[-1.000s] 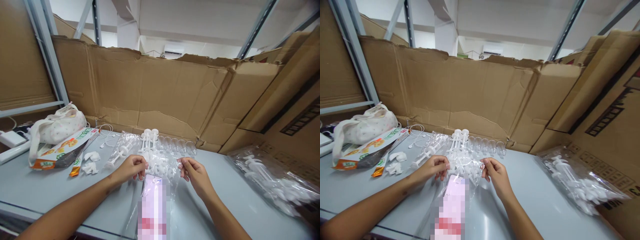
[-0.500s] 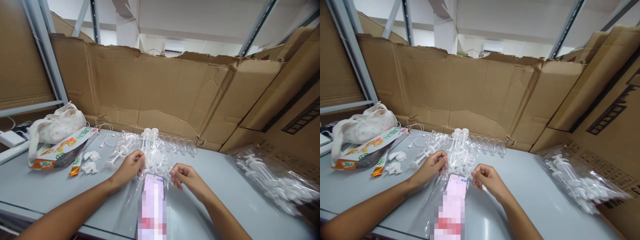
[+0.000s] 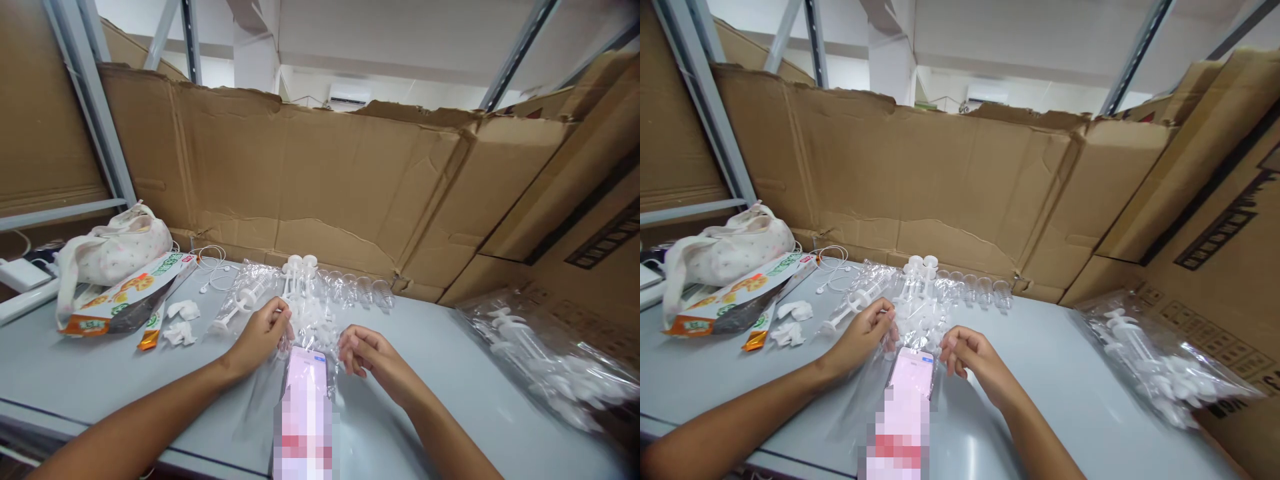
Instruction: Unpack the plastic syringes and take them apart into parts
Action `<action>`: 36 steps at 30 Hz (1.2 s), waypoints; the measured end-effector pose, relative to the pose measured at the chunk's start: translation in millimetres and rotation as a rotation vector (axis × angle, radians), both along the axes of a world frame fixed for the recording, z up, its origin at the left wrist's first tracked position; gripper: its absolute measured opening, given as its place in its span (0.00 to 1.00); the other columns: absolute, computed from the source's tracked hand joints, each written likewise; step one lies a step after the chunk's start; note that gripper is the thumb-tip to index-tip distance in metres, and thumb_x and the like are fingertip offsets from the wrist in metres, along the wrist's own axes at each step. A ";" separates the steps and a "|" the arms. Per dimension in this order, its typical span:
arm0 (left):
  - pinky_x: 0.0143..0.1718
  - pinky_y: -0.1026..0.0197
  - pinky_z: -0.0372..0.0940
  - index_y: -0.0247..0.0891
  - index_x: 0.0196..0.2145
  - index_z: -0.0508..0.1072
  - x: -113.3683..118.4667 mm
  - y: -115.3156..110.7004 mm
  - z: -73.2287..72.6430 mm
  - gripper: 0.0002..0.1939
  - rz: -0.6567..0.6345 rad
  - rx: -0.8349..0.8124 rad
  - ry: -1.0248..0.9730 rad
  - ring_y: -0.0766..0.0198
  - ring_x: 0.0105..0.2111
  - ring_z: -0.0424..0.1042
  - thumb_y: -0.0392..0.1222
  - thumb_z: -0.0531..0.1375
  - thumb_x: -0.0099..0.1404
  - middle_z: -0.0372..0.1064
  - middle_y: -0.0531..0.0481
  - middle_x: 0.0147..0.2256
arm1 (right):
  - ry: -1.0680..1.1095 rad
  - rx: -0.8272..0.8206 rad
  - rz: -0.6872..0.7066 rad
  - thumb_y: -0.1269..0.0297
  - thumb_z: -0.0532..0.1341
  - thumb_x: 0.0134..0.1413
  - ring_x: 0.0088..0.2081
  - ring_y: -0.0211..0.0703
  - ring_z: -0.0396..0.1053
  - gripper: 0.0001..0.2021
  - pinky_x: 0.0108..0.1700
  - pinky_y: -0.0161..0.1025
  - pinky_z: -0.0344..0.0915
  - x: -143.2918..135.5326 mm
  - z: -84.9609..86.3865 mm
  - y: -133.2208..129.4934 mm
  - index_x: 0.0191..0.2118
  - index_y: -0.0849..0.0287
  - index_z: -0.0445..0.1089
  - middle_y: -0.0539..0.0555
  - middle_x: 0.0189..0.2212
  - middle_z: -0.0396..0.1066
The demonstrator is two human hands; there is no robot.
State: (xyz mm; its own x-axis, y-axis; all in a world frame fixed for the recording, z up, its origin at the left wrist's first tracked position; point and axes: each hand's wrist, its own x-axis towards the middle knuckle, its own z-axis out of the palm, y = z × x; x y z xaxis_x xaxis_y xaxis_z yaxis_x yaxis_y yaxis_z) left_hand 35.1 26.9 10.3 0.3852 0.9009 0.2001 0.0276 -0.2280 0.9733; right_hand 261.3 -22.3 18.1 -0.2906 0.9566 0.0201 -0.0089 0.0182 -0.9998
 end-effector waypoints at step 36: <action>0.26 0.66 0.61 0.36 0.28 0.64 -5.4 3.3 6.9 0.11 -0.257 -0.123 0.137 0.68 0.24 0.68 0.46 0.59 0.58 0.68 0.51 0.25 | 0.108 0.112 -0.426 0.52 0.61 0.51 0.25 0.38 0.65 0.13 0.30 0.38 0.60 6.6 0.0 7.5 0.28 0.56 0.63 0.50 0.29 0.69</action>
